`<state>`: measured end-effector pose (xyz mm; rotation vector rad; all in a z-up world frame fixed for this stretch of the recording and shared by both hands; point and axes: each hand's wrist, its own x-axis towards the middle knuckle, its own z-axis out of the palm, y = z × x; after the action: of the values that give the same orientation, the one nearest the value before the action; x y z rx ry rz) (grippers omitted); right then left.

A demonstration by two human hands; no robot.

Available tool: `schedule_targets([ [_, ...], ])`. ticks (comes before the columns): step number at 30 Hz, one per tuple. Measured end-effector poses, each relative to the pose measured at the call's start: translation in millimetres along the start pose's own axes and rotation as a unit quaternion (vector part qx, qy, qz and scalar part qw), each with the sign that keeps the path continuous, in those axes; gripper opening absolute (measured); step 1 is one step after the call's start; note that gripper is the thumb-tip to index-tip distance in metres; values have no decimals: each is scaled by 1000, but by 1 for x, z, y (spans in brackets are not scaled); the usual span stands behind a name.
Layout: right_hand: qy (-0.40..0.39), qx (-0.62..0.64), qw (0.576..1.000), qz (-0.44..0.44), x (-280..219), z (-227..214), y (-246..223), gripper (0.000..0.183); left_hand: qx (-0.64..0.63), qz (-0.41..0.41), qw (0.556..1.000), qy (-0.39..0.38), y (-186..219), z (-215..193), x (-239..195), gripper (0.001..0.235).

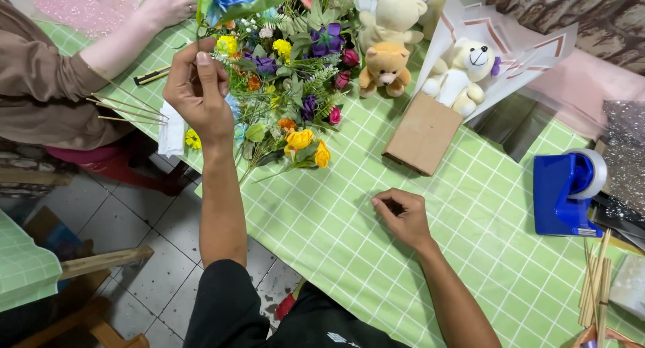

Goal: Assembling flower heads onto wooden sticks to create floral picks for arrangements.

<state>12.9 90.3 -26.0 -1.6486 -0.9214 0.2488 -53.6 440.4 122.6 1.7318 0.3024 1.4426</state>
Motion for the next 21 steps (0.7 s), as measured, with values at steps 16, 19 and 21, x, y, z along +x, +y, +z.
schedule_targets([
  [16, -4, 0, 1000, 6, 0, 0, -1, 9, -41, -44, 998, -11, -13, -5, -11, 23],
  [19, -3, -5, 1000, 1, 2, 0, -1, 9, -48, -51, 997, -17, -18, -7, -12, 24],
  [21, 11, 17, 999, 31, 6, 0, -6, 9, -74, -13, 997, -34, -27, -9, -12, 25],
])
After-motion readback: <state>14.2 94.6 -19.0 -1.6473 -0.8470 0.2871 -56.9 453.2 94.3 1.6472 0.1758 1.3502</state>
